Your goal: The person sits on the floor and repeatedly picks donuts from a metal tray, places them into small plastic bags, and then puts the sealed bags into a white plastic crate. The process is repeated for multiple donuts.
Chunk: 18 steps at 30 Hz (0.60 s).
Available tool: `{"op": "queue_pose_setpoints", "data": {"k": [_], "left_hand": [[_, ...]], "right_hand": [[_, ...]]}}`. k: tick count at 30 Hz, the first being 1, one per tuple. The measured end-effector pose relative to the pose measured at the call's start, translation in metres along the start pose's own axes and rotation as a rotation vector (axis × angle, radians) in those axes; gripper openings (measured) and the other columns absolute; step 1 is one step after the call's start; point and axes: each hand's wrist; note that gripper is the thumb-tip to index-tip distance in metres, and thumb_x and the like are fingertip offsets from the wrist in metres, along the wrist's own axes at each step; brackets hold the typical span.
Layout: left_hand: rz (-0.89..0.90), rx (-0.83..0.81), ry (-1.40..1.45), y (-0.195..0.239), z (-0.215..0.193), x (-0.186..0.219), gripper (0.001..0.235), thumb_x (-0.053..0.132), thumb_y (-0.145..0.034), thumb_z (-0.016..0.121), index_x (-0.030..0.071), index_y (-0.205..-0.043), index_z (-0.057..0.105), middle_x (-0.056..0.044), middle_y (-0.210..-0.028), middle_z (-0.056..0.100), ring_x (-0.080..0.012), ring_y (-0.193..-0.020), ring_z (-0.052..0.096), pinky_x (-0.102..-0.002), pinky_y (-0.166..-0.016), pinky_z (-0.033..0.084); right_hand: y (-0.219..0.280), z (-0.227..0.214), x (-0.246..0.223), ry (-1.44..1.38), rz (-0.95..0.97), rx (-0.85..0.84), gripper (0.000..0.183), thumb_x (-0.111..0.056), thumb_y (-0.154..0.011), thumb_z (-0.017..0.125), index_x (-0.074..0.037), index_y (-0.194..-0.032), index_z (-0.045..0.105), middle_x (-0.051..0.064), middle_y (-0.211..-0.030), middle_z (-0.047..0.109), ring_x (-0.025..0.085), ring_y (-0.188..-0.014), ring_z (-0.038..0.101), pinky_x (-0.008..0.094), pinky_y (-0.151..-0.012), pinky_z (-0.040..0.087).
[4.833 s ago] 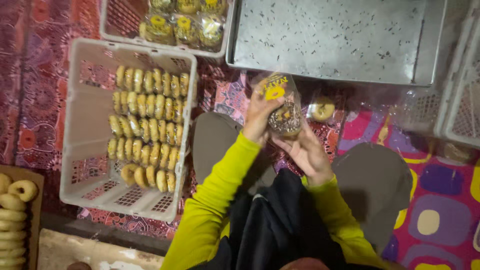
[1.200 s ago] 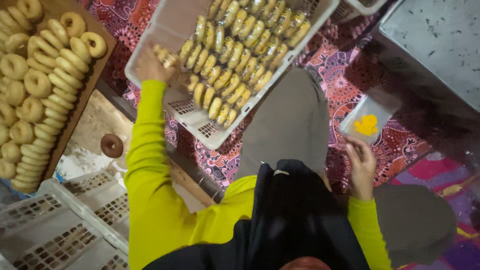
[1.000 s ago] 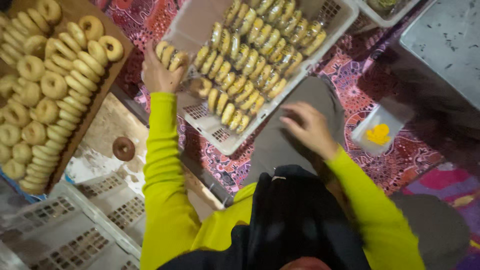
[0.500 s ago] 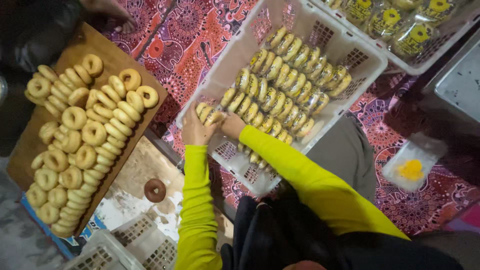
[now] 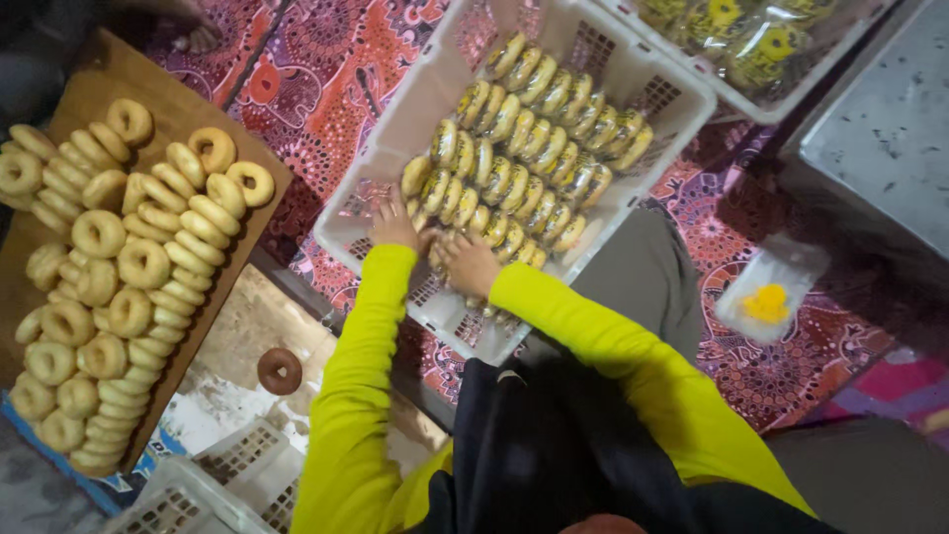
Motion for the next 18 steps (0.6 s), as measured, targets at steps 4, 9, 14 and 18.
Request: {"op": "queue_pose_setpoints", "data": {"k": [4,9,14,18], "left_hand": [[-0.038,-0.311,0.19,-0.005,0.026,-0.004,0.119,0.085,-0.085,0.044,0.018,-0.163,-0.015,-0.018,-0.172,-0.013,-0.0392,-0.158,-0.011,-0.064,-0.124,-0.002],[-0.062,-0.253,0.202,-0.017,0.038,0.004,0.119,0.089,-0.087,0.034,0.009,-0.164,-0.007,-0.022,-0.171,-0.015,-0.044,-0.156,-0.019,-0.06,-0.125,-0.008],[-0.082,0.195,-0.361,-0.006,-0.013,0.011,0.113,0.07,-0.09,0.062,0.004,-0.165,0.009,-0.033,-0.166,0.001,-0.0515,-0.151,0.005,-0.057,-0.121,0.013],[0.274,0.435,0.782,0.025,-0.002,0.093,0.109,0.046,-0.095,0.078,0.003,-0.162,0.004,-0.032,-0.167,0.01,-0.044,-0.152,0.022,-0.051,-0.123,0.026]], "right_hand": [[0.052,-0.046,0.011,-0.178,-0.03,-0.007,0.07,-0.036,-0.077,0.069,-0.008,-0.14,0.055,0.019,-0.152,0.05,0.036,-0.138,0.044,0.063,-0.112,0.028],[0.187,-0.102,0.043,-0.737,-0.003,0.37,0.041,-0.024,-0.092,0.071,-0.01,-0.13,0.067,0.012,-0.129,0.069,0.031,-0.121,0.062,0.047,-0.107,0.044],[0.332,-0.101,0.099,-1.188,0.832,0.907,0.012,-0.011,-0.102,0.071,-0.005,-0.112,0.073,0.005,-0.108,0.075,0.012,-0.095,0.066,0.025,-0.083,0.054],[0.472,-0.07,0.138,-1.06,1.139,0.952,0.027,-0.014,-0.1,0.067,-0.002,-0.125,0.07,0.003,-0.113,0.073,0.01,-0.099,0.066,0.024,-0.087,0.053]]}}
Point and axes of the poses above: each hand's wrist, its own y-axis away from the middle knuckle, its own z-axis out of the palm, x = y × z
